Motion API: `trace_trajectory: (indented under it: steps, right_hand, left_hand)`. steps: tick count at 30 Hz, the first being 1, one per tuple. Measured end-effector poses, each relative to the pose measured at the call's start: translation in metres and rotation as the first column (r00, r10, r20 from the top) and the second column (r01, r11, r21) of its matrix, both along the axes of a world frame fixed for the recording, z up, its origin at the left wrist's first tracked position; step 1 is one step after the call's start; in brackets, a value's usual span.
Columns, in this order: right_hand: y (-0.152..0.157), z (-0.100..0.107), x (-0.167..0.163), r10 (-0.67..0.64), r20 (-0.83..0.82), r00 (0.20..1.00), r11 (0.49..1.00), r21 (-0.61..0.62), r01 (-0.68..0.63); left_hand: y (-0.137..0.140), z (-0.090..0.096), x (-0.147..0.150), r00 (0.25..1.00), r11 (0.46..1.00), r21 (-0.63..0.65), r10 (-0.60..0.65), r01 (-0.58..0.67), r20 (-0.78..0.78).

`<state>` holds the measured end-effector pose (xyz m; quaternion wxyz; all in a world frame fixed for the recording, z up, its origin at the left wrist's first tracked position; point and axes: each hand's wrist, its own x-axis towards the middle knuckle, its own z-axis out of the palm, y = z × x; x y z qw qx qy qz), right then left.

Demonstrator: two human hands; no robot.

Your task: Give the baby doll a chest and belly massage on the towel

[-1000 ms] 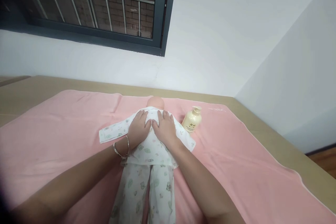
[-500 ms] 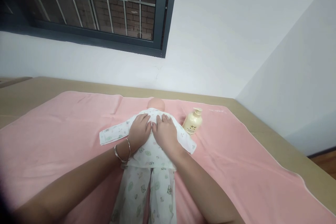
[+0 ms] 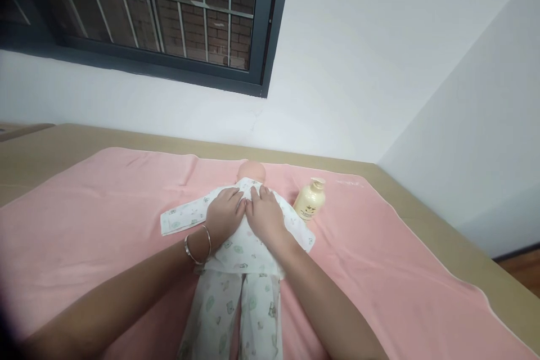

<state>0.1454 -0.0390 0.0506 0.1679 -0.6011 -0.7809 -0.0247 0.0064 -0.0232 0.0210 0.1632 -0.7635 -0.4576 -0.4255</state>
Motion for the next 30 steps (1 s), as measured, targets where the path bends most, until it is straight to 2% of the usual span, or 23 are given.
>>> trace_trajectory:
  steps: [4,7,11,16,21,26,30]
  right_hand:
    - [-0.014,0.006,-0.007,-0.028,0.066,0.997,0.999,0.019,0.027]
    - [-0.013,0.008,-0.007,-0.063,0.031,0.998,0.998,-0.012,0.063]
    - [0.003,0.001,0.003,-0.091,-0.056,0.994,0.995,-0.043,0.088]
    - [0.020,-0.009,0.013,-0.017,-0.100,0.995,0.999,-0.048,0.013]
    - [0.012,-0.005,0.009,0.020,-0.046,0.999,0.999,-0.030,-0.021]
    - [-0.009,0.004,-0.004,-0.056,0.061,0.997,0.998,-0.019,0.057]
    - [-0.013,0.008,-0.005,-0.088,0.056,0.995,0.995,-0.051,0.090]
  left_hand:
    - [-0.006,0.005,0.001,0.995,0.995,-0.055,0.083,-0.086,-0.047]
    - [-0.005,0.006,0.001,0.993,0.987,-0.118,0.101,-0.107,-0.054]
    - [0.006,0.000,0.001,0.999,0.989,-0.143,0.035,-0.037,-0.019]
    - [0.017,-0.008,-0.002,0.999,0.984,-0.173,-0.050,0.048,-0.005]
    - [0.006,-0.002,0.001,0.998,0.995,-0.097,-0.008,0.001,-0.065]
    - [-0.009,0.008,0.005,0.990,0.992,-0.072,0.096,-0.104,-0.102]
    - [-0.006,0.008,0.003,0.993,0.991,-0.099,0.083,-0.091,-0.084]
